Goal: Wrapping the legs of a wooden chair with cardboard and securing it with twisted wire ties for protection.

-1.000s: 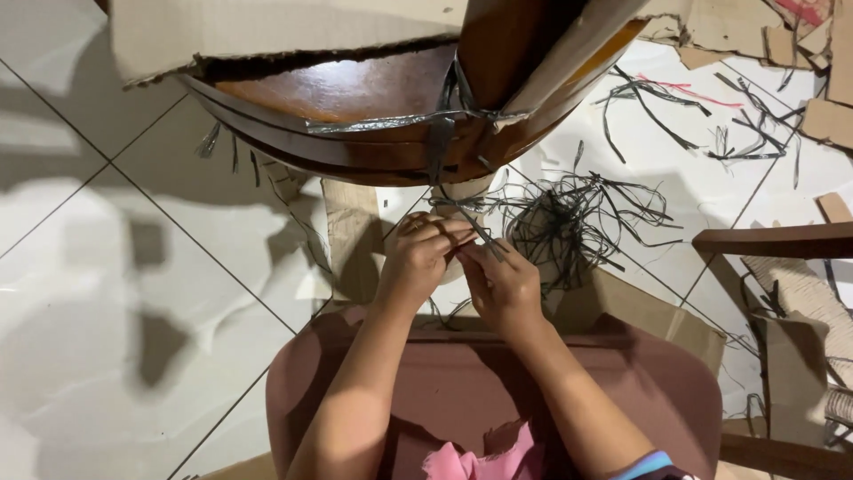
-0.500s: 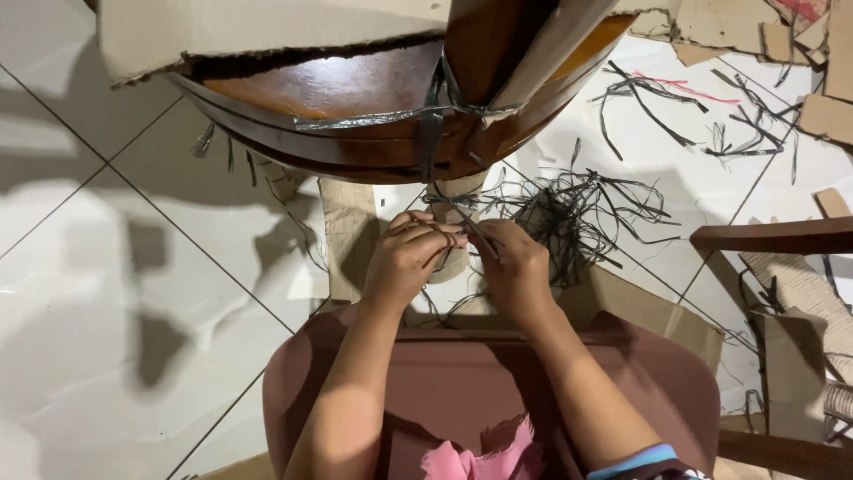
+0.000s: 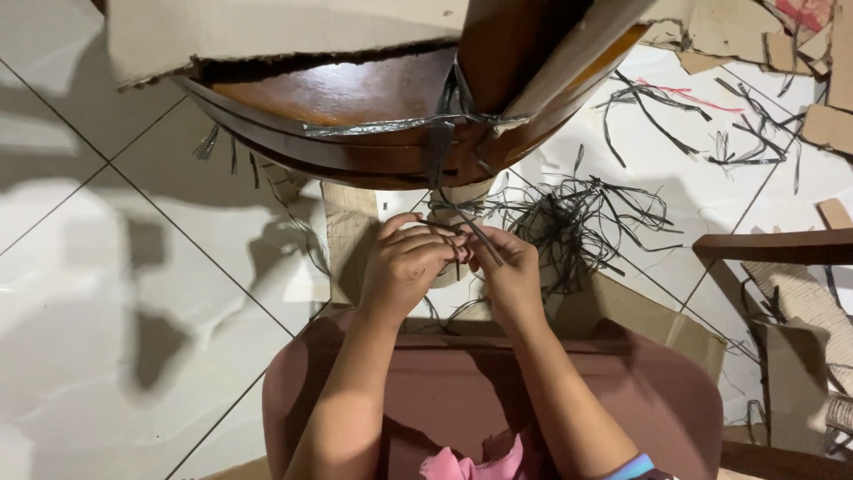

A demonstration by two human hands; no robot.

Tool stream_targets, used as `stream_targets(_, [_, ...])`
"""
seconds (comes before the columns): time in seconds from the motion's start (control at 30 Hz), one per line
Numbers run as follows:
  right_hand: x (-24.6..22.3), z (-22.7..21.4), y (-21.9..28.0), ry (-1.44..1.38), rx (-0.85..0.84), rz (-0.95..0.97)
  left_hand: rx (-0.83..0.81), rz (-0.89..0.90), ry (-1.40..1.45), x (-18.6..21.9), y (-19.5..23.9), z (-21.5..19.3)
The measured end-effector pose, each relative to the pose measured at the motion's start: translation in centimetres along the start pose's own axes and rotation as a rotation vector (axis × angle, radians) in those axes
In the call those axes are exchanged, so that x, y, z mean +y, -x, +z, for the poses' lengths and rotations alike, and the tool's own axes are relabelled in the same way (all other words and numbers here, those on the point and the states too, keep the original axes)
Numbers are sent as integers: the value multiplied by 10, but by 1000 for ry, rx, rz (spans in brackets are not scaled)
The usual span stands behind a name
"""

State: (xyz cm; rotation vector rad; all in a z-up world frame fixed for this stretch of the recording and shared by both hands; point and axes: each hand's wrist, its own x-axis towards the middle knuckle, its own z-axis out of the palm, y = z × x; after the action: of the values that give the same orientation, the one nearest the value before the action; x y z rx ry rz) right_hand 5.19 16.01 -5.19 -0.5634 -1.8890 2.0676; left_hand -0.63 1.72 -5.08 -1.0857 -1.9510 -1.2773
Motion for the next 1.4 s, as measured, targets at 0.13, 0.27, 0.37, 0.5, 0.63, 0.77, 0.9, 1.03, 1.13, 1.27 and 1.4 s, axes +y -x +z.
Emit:
stream_targets(0.13, [-6,7,-2,-114,-25,74,-9,42,-22,-15,16,8])
stream_targets(0.27, [0,12,-3,-212,-23,207,-24,47,65,-7,9,2])
stream_targets(0.37, [-6,15,2,-293,-32,221,-3,-44,169,-7,17,5])
stream_targets(0.5, [19,3,-1,-431,-68,272,79,-273,328,-2,20,2])
stream_targets(0.63, [-9,15,7,-381,-48,234,104,-361,302,-6,25,10])
stream_targets(0.77, [-14,20,12,-325,38,239,92,-430,324,1,17,13])
stream_targets(0.9, [-19,26,17,-236,85,201,121,-537,400,3,12,17])
stream_targets(1.03, [-21,20,17,36,38,63,170,-600,460,2,15,19])
stream_targets(1.13, [-10,16,18,90,40,5,188,-639,412,0,20,19])
stream_targets(1.27, [7,17,21,-384,-26,98,199,-867,393,4,17,17])
stream_targets(1.4, [15,10,20,-560,-67,182,202,-1130,651,17,7,18])
